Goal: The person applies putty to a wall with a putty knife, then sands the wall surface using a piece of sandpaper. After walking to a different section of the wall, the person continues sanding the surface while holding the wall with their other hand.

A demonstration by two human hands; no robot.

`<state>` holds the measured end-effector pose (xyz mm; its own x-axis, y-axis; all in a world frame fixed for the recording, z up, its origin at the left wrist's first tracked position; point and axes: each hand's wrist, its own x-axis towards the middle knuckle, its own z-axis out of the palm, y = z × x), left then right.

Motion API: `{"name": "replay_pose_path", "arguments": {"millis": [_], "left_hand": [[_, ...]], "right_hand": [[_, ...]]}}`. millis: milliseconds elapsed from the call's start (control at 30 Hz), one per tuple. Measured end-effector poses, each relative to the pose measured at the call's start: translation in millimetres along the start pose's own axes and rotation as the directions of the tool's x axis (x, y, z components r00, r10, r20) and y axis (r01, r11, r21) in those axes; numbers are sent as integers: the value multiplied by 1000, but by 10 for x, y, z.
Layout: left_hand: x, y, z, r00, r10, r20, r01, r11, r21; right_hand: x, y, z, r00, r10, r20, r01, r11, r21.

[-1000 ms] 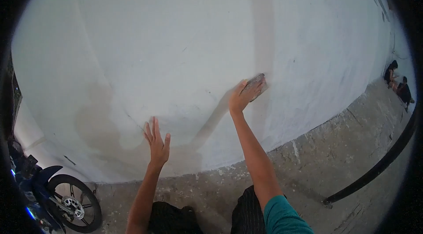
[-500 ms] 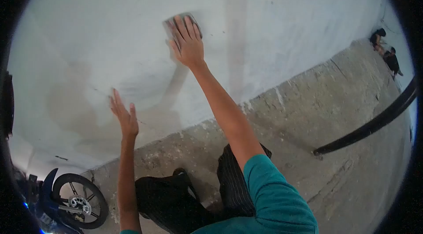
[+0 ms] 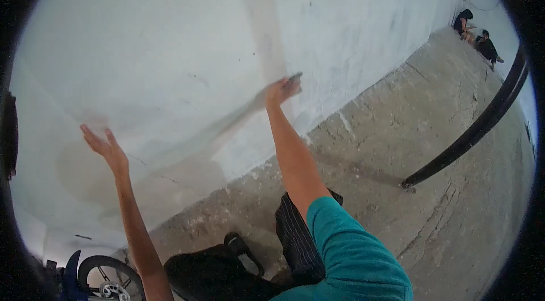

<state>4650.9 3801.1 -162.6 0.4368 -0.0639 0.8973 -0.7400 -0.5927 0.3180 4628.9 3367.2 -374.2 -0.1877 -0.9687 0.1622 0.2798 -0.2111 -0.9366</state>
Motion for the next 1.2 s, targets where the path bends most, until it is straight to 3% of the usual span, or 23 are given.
{"name": "replay_pose_path", "arguments": {"millis": [33,167,233,300,367,433,467,500,533,600,667,700,767,800,867,933,1000,1033,1067,1133,1167,1200], "left_hand": [[134,-18,-12,998,-13,-60,13,1000,13],[271,-101,36,987,-99,-124,100,995,1],[193,-263,171,988,-111,-110,114,993,17],[80,-408,333,988,-30,-148,58,980,191],[82,-414,394,987,-25,-156,65,964,258],[95,-408,410,987,-21,-159,73,941,331],[94,-400,396,989,-21,-147,67,947,315],[81,-393,374,990,-21,-137,61,952,299],[61,-408,346,991,-29,-132,68,952,299],[59,-467,271,992,106,-70,-72,923,378],[81,-502,125,993,119,-17,-100,894,436],[78,-542,78,992,122,31,-122,861,494],[77,-649,72,990,136,-27,-111,893,437],[71,-680,75,987,147,-72,-109,918,380],[82,-685,36,992,113,-54,-84,919,385],[85,-686,-15,998,40,38,-52,917,395],[95,-680,-30,998,26,65,-49,917,396],[91,-683,-67,995,10,103,-51,914,402],[92,-670,-94,995,-2,105,-42,908,417],[100,-627,-85,991,-15,132,-38,922,386],[99,-644,-81,991,-26,134,-28,923,384],[97,-639,-88,990,-39,137,-18,920,391]], "right_hand": [[-12,-126,-39,990,144,-7,-144,983,-118],[56,-518,151,978,203,-41,-206,972,-115],[-102,-868,233,977,-206,48,209,973,-94],[-305,-1221,248,895,-425,132,443,883,-155],[-557,-1459,313,797,-562,220,592,799,-103],[-898,-1736,238,570,-710,413,762,645,57],[-1010,-1689,236,219,-784,580,937,336,101],[-1208,-1765,159,54,-777,627,923,278,265],[-1351,-1783,119,-55,-759,649,922,212,325],[-1370,-1802,101,-85,-799,595,881,219,420],[-1112,-1904,150,-230,-762,605,841,157,517],[-924,-1968,174,-108,-763,637,906,188,379],[-458,-1971,149,294,-809,509,911,398,107],[-246,-1953,110,455,-814,361,850,517,96],[211,-1323,114,696,-682,223,656,731,189],[524,-547,16,820,-532,209,542,840,14],[588,145,-83,966,-240,96,247,967,-60],[532,237,-147,998,-47,47,53,989,-135],[519,305,-154,997,-40,64,49,989,-140],[464,169,-139,952,300,59,-302,953,27],[339,-114,-81,987,163,17,-164,982,95],[346,-200,26,1000,13,-2,-14,998,-59]]}}
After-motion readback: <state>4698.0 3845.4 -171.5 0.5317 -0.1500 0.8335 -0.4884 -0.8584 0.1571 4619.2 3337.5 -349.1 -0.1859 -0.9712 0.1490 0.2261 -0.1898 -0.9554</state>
